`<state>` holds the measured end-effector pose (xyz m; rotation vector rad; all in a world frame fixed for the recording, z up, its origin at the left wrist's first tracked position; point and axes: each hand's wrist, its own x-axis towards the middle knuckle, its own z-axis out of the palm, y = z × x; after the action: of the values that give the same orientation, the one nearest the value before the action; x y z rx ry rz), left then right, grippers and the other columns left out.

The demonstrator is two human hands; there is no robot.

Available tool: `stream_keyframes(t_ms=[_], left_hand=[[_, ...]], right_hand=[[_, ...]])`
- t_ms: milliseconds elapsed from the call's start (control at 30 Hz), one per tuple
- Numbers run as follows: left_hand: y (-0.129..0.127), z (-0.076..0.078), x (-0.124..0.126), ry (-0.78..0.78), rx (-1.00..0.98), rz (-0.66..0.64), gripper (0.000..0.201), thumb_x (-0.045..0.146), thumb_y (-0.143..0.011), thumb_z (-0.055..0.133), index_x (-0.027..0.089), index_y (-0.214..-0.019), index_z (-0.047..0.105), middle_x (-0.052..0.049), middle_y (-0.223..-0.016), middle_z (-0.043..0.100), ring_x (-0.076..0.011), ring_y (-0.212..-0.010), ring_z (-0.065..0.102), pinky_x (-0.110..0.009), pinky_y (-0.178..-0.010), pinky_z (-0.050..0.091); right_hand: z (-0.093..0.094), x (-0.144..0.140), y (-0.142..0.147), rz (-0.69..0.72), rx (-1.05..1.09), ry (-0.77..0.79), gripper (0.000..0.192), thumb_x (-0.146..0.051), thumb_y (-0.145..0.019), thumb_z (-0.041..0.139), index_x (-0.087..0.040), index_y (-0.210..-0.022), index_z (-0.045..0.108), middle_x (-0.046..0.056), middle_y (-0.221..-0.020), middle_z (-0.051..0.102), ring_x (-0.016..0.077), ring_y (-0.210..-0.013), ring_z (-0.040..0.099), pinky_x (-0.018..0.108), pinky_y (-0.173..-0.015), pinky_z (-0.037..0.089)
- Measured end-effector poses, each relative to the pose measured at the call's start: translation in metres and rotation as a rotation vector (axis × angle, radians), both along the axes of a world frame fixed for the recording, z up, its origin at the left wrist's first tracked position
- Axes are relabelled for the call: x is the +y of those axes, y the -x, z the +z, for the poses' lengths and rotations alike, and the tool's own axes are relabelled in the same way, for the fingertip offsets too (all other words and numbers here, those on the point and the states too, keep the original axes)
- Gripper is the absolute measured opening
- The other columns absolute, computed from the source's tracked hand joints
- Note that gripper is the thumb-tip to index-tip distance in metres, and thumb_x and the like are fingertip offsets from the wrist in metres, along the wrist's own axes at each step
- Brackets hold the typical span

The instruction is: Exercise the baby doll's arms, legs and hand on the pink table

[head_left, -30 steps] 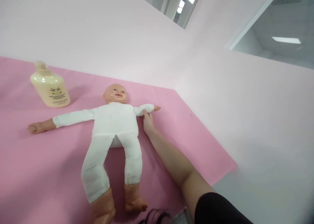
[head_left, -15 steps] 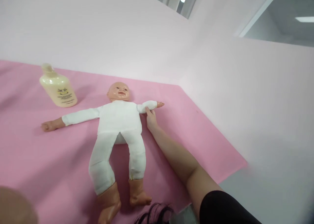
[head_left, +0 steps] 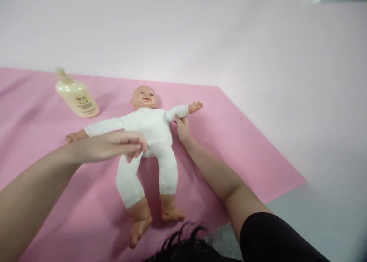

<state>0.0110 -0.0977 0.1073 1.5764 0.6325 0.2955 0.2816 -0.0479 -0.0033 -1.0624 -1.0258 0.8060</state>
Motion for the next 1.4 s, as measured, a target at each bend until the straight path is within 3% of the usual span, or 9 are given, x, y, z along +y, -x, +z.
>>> stream_keyframes(t_ms=[67,133,233,333,400,500,767,1000,1400], left_hand=[[-0.036,0.013,0.014,-0.232,0.04,0.063,0.02,0.031,-0.089,0.054,0.015,-0.096,0.064,-0.001,-0.089,0.064,-0.0161,-0.084,0.06,-0.029,-0.081,0.049],[-0.073,0.015,0.03,-0.392,-0.025,0.266,0.029,0.038,-0.088,0.052,0.017,-0.106,0.06,-0.005,-0.106,0.062,-0.0202,-0.098,0.059,-0.038,-0.093,0.047],[-0.119,-0.002,0.057,-0.584,-0.077,0.433,0.044,0.043,-0.086,0.051,0.018,-0.123,0.049,-0.009,-0.131,0.052,-0.0241,-0.12,0.05,-0.042,-0.103,0.039],[-0.141,-0.031,0.075,-0.597,-0.187,0.347,0.054,0.051,-0.082,0.055,0.016,-0.123,0.048,-0.012,-0.13,0.054,-0.0253,-0.12,0.051,-0.04,-0.098,0.043],[-0.144,-0.048,0.079,-0.53,-0.208,0.236,0.051,0.055,-0.083,0.053,0.015,-0.115,0.055,-0.009,-0.112,0.064,-0.0249,-0.103,0.06,-0.038,-0.09,0.047],[-0.138,-0.062,0.078,-0.542,-0.179,0.27,0.046,0.051,-0.079,0.06,0.013,-0.104,0.06,-0.007,-0.097,0.067,-0.0249,-0.091,0.062,-0.039,-0.086,0.047],[-0.137,-0.066,0.079,-0.365,-0.453,0.229,0.033,0.044,-0.072,0.071,0.015,-0.082,0.06,-0.009,-0.102,0.067,-0.0229,-0.093,0.063,-0.038,-0.084,0.05],[-0.139,-0.072,0.088,-0.235,-0.596,0.27,0.054,0.066,-0.082,0.052,0.014,-0.072,0.062,-0.008,-0.081,0.068,-0.0222,-0.087,0.065,-0.035,-0.082,0.05],[-0.138,-0.068,0.083,-0.146,-0.68,0.359,0.038,0.049,-0.076,0.07,0.018,-0.096,0.059,-0.007,-0.099,0.069,-0.0206,-0.096,0.063,-0.035,-0.087,0.049]], right_hand=[[0.004,-0.003,0.002,0.001,-0.025,-0.008,0.05,-0.039,-0.082,0.06,-0.02,-0.126,0.05,0.003,-0.133,0.058,0.0167,-0.129,0.048,0.032,-0.106,0.041],[0.005,-0.005,0.005,0.022,-0.048,-0.028,0.047,-0.043,-0.081,0.06,-0.021,-0.122,0.054,0.003,-0.126,0.062,0.0177,-0.126,0.051,0.033,-0.105,0.043],[0.001,-0.006,0.008,0.074,-0.078,-0.068,0.041,-0.048,-0.08,0.06,-0.022,-0.112,0.061,0.004,-0.116,0.067,0.0215,-0.118,0.058,0.039,-0.103,0.045],[-0.007,-0.006,0.007,0.105,-0.147,-0.095,0.038,-0.049,-0.079,0.062,-0.023,-0.107,0.065,0.004,-0.111,0.069,0.0235,-0.114,0.06,0.041,-0.103,0.046],[-0.012,-0.005,0.005,0.116,-0.208,-0.078,0.036,-0.048,-0.079,0.062,-0.021,-0.102,0.067,0.004,-0.104,0.071,0.0236,-0.108,0.063,0.04,-0.099,0.048],[-0.015,-0.005,0.003,0.131,-0.278,-0.056,0.032,-0.047,-0.081,0.059,-0.019,-0.094,0.068,0.005,-0.094,0.071,0.023,-0.098,0.066,0.038,-0.092,0.052],[-0.007,-0.007,0.006,0.163,-0.393,-0.219,0.051,-0.042,-0.079,0.066,-0.026,-0.126,0.056,0.007,-0.128,0.061,0.0228,-0.123,0.055,0.038,-0.108,0.042],[-0.006,-0.009,0.006,0.237,-0.29,-0.235,0.058,-0.053,-0.082,0.06,-0.029,-0.133,0.046,0.006,-0.135,0.056,0.0215,-0.126,0.054,0.038,-0.107,0.044],[-0.017,-0.003,0.007,0.144,-0.305,-0.175,0.054,-0.06,-0.092,0.034,-0.026,-0.127,0.056,0.006,-0.129,0.063,0.0212,-0.124,0.056,0.04,-0.106,0.044]])
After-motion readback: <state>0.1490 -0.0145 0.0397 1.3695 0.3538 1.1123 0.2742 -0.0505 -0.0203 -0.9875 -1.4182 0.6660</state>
